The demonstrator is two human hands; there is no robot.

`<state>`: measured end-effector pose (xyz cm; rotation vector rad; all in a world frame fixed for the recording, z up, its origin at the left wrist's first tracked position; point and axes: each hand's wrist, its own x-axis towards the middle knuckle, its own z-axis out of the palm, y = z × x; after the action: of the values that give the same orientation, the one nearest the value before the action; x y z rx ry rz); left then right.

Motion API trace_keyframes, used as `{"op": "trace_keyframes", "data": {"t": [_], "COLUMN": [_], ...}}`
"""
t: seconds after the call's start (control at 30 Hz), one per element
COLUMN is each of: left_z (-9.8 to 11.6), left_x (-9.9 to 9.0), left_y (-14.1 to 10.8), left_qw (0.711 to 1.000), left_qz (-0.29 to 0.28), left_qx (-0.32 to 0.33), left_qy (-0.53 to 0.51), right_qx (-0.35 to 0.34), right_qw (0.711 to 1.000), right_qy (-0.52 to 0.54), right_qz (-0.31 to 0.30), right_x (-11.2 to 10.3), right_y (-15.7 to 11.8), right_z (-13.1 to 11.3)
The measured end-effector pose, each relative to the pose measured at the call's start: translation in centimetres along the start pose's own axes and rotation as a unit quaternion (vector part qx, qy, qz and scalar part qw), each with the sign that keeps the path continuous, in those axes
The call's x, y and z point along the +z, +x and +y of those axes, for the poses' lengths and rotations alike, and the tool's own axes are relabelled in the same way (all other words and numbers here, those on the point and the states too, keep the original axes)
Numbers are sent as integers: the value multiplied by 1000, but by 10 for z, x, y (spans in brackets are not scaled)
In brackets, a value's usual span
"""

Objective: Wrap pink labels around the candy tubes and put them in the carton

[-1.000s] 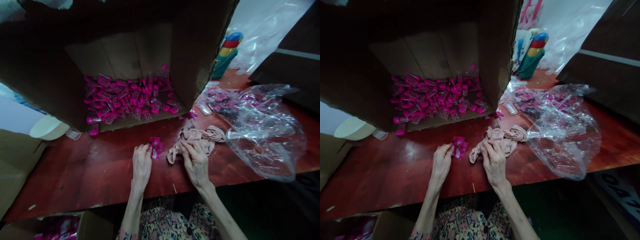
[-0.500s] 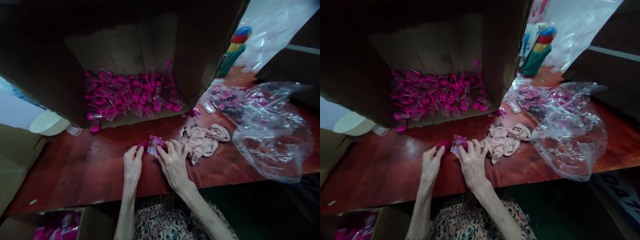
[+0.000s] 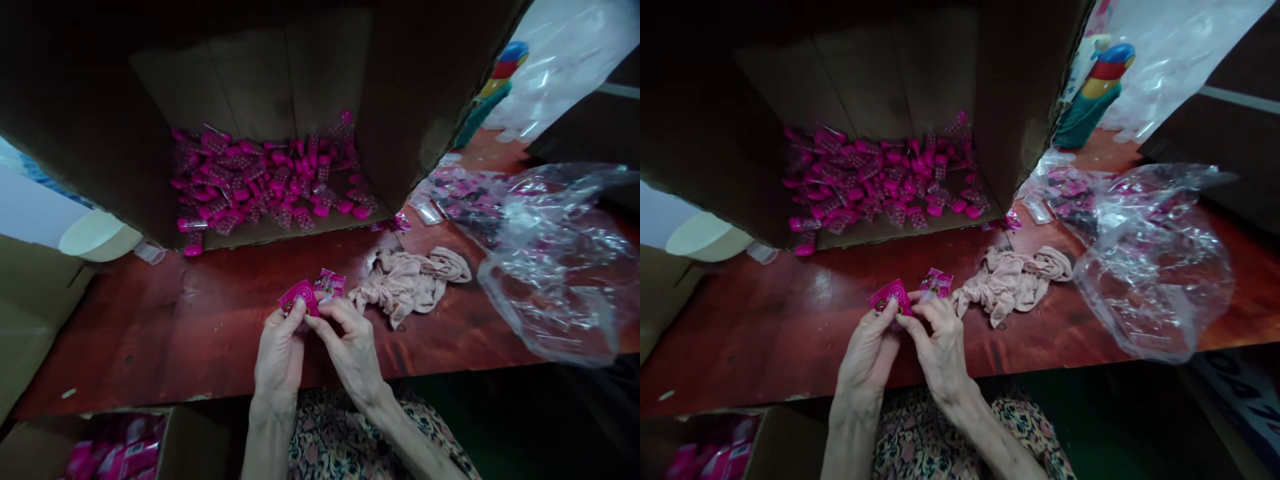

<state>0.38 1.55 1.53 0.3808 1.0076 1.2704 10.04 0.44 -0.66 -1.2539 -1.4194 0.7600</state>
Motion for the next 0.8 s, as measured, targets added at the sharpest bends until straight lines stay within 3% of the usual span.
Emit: {"op": "trace_keyframes", "data": {"t": [0.1, 0.17, 0.33, 0.47, 0.6, 0.7, 0.8], "left_z": [-8, -11, -8, -4, -3, 0, 5], "left_x": [-2, -3, -2, -4, -7, -13, -22], "left_y": [0, 1, 0, -1, 2, 6, 10], "left_qw": [999, 997, 996, 996, 993, 990, 982], "left_qz": [41, 71, 80, 83, 112, 131, 163], "left_qx": [9, 7, 3, 32, 40, 16, -1], "left_qy": [-18, -39, -43, 5, -23, -58, -97], "right_qx": [87, 94, -7, -99, -109, -90, -104], "right_qw": [992, 991, 999, 985, 980, 978, 961], "right_qy": [86, 88, -29, -139, -160, -153, -252], "right_qz": [-16, -23, -13, 13, -51, -113, -49], "right_x": [4, 4, 1, 0, -3, -17, -39], "right_y": [-3, -4, -4, -3, 0, 20, 70], "right_z": [1, 1, -1, 2, 2, 1, 9]}}
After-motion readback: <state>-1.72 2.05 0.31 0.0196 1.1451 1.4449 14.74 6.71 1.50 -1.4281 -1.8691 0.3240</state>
